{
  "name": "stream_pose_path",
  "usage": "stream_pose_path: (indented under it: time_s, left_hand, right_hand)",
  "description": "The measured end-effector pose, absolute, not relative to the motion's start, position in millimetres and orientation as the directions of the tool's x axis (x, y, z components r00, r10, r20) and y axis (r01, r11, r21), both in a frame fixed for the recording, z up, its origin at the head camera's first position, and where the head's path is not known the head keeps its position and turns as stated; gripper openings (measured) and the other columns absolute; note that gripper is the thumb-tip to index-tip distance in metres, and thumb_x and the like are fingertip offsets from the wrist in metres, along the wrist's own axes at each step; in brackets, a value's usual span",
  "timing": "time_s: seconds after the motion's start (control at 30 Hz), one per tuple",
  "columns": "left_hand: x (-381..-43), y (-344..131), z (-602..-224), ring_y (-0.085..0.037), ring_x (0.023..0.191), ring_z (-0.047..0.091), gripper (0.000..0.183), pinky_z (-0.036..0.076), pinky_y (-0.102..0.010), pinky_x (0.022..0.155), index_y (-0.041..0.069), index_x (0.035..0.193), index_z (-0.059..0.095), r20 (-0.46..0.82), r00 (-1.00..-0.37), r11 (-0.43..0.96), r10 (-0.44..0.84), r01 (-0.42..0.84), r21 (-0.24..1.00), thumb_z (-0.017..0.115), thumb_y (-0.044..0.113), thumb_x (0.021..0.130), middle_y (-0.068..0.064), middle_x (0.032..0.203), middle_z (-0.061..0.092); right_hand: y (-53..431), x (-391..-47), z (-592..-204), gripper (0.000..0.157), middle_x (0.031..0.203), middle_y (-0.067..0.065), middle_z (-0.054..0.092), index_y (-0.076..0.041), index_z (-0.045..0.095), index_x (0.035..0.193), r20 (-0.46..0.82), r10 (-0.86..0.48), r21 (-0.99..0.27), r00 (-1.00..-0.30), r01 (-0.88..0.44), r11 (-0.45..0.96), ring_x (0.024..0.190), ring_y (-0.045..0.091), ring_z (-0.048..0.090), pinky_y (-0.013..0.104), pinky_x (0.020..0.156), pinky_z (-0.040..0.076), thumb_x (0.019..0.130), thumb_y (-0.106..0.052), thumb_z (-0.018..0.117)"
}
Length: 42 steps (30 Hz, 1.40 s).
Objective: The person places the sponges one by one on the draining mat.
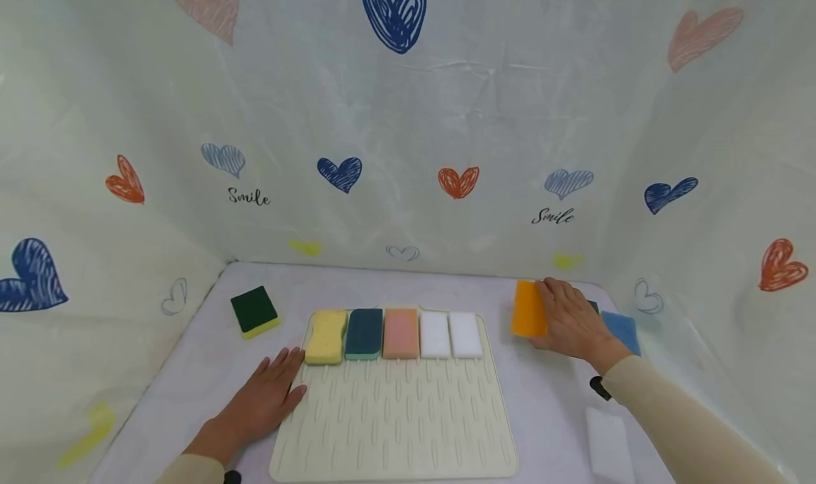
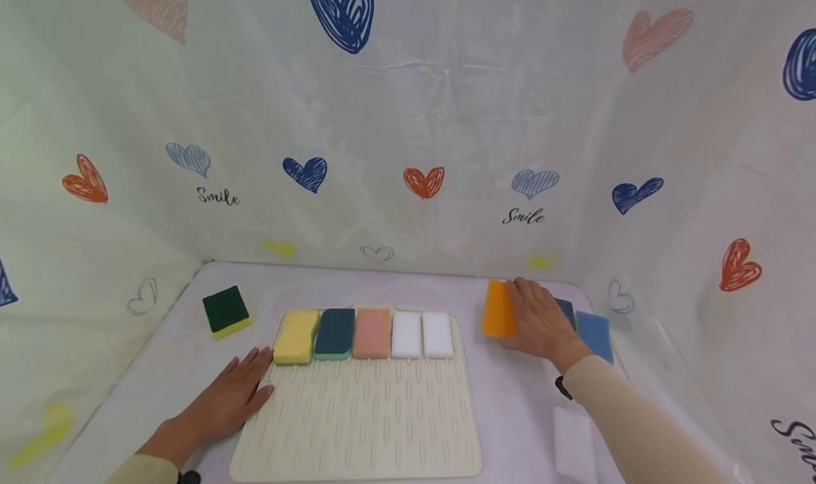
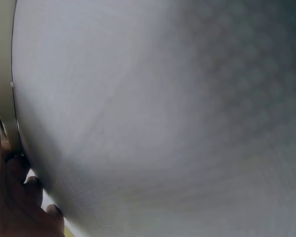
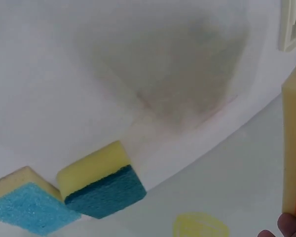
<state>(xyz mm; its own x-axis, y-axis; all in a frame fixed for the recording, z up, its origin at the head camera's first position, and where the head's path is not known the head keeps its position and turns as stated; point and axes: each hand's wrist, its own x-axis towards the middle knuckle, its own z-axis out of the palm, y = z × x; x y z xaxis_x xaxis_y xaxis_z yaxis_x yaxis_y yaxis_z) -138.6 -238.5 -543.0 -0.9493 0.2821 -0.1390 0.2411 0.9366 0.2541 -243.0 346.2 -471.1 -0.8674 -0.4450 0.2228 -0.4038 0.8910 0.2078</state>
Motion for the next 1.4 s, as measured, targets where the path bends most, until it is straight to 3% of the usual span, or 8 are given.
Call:
stream_pose_path:
  time_s: [0.37, 0.8, 1.4]
  left_hand:
    - [-140, -238, -541, -0.043, 0.159, 0.026, 0.074, 0.021, -0.066, 0.128, 0.0, 0.164, 0.031, -0.155, -0.948, 0.938, 0.277, 0.231, 0.259, 0.057, 0.042, 0.108, -0.021, 0.171, 0.033]
    - [-140, -239, -535, -0.044, 0.158, 0.028, 0.073, 0.022, -0.067, 0.127, -0.001, 0.163, 0.033, -0.141, -0.945, 0.932, 0.294, 0.25, 0.263, 0.055, 0.043, 0.109, -0.022, 0.169, 0.035]
    - [-141, -241, -536, -0.044, 0.158, 0.03, 0.072, 0.023, -0.068, 0.127, -0.002, 0.162, 0.035, -0.132, -0.943, 0.928, 0.304, 0.263, 0.263, 0.056, 0.042, 0.109, -0.022, 0.168, 0.037]
  right_hand:
    - [307, -235, -470, 0.106, 0.144, 0.028, 0.046, 0.007, 0.039, 0.15, 0.249, -0.527, 0.227, -0.813, -0.48, 0.847, 0.127, 0.045, 0.05, 0.058, 0.108, 0.05, 0.077, -0.057, 0.082]
    - [254, -225, -469, 0.11, 0.148, 0.026, 0.046, 0.005, 0.04, 0.153, 0.221, -0.564, 0.208, -0.795, -0.527, 0.824, 0.132, 0.041, 0.049, 0.056, 0.114, 0.047, 0.079, -0.066, 0.079]
    - [177, -192, -477, 0.11, 0.146, 0.02, 0.05, 0.002, 0.042, 0.154, 0.249, -0.589, 0.109, -0.769, -0.582, 0.806, 0.13, 0.038, 0.052, 0.05, 0.113, 0.049, 0.078, -0.07, 0.077]
